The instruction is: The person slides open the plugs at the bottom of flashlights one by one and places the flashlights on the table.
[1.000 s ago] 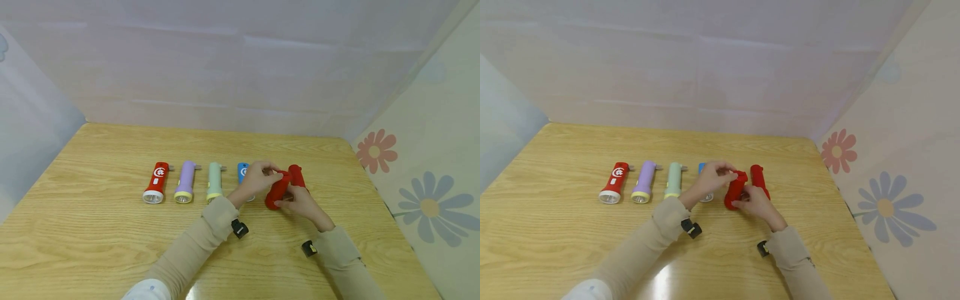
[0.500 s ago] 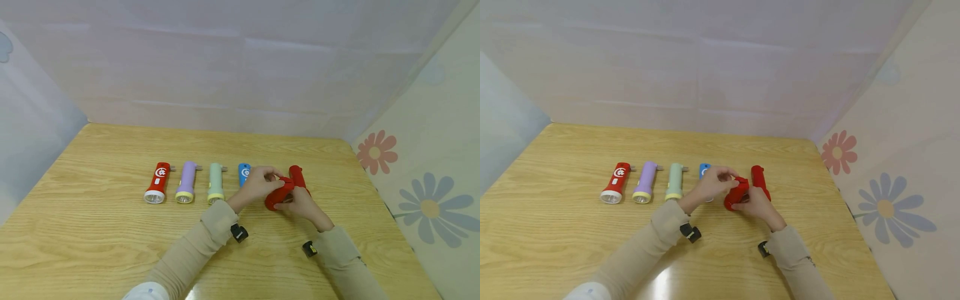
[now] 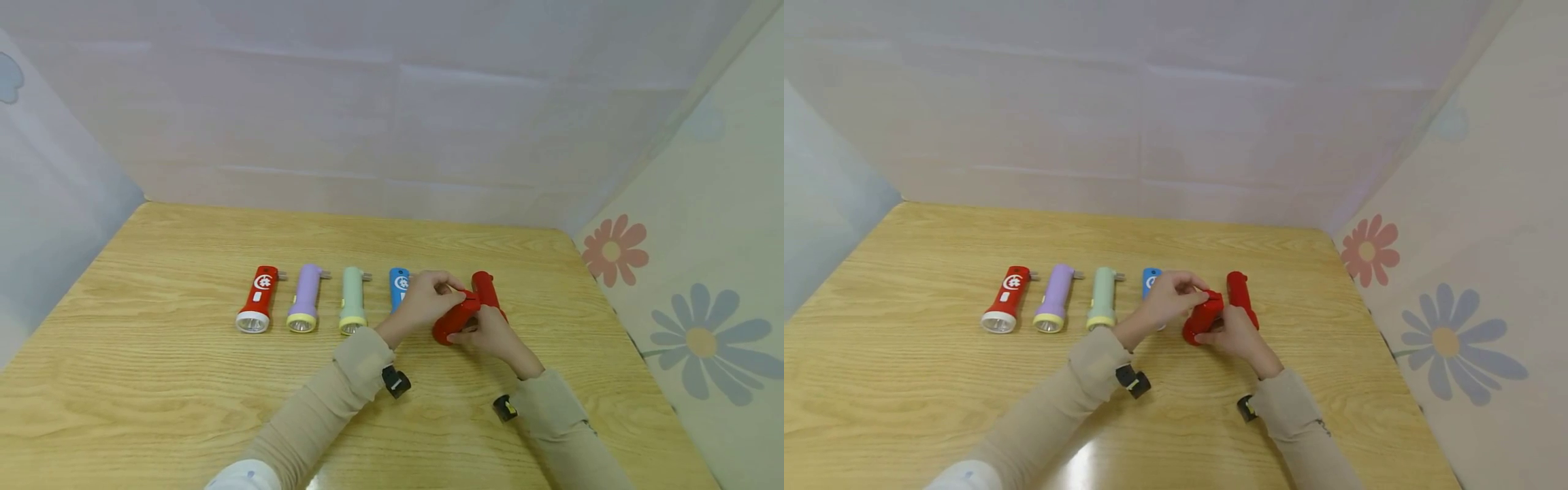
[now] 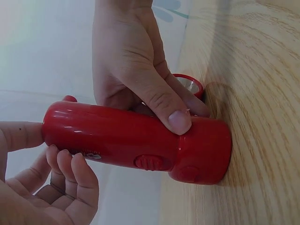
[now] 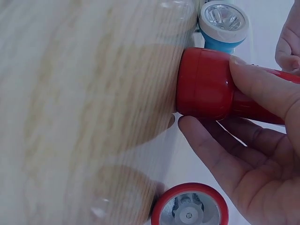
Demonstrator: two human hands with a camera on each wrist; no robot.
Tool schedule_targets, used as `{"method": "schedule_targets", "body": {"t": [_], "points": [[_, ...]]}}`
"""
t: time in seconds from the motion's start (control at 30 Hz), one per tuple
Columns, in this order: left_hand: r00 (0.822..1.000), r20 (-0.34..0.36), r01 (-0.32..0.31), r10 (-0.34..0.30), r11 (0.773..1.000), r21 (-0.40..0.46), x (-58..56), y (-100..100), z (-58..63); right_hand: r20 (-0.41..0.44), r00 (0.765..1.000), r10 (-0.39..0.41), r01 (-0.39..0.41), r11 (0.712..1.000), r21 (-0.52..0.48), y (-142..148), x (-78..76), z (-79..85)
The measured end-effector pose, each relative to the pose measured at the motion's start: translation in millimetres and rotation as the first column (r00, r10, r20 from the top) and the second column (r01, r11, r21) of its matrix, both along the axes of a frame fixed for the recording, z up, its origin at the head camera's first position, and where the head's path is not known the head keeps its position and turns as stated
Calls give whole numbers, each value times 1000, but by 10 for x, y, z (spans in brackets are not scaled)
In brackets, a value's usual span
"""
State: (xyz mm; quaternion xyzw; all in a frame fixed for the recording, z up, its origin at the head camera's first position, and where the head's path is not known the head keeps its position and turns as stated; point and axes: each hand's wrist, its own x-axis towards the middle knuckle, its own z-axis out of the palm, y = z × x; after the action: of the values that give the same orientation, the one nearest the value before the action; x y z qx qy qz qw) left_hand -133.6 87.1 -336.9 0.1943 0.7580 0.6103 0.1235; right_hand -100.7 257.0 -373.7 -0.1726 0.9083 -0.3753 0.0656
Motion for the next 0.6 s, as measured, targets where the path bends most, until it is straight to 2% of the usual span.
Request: {"method": "schedule_targets", "body": {"t": [0.2,0.6], "points": [[999,39,-7,6,1000,23,3,11,-3,-19,1000,-4,4,1000,-1,-3,-4,-3],[1000,1,-27,27,999,-20,-4,53,-28,-14,1000,-5,6,1000,6,-10,-7,1]]}}
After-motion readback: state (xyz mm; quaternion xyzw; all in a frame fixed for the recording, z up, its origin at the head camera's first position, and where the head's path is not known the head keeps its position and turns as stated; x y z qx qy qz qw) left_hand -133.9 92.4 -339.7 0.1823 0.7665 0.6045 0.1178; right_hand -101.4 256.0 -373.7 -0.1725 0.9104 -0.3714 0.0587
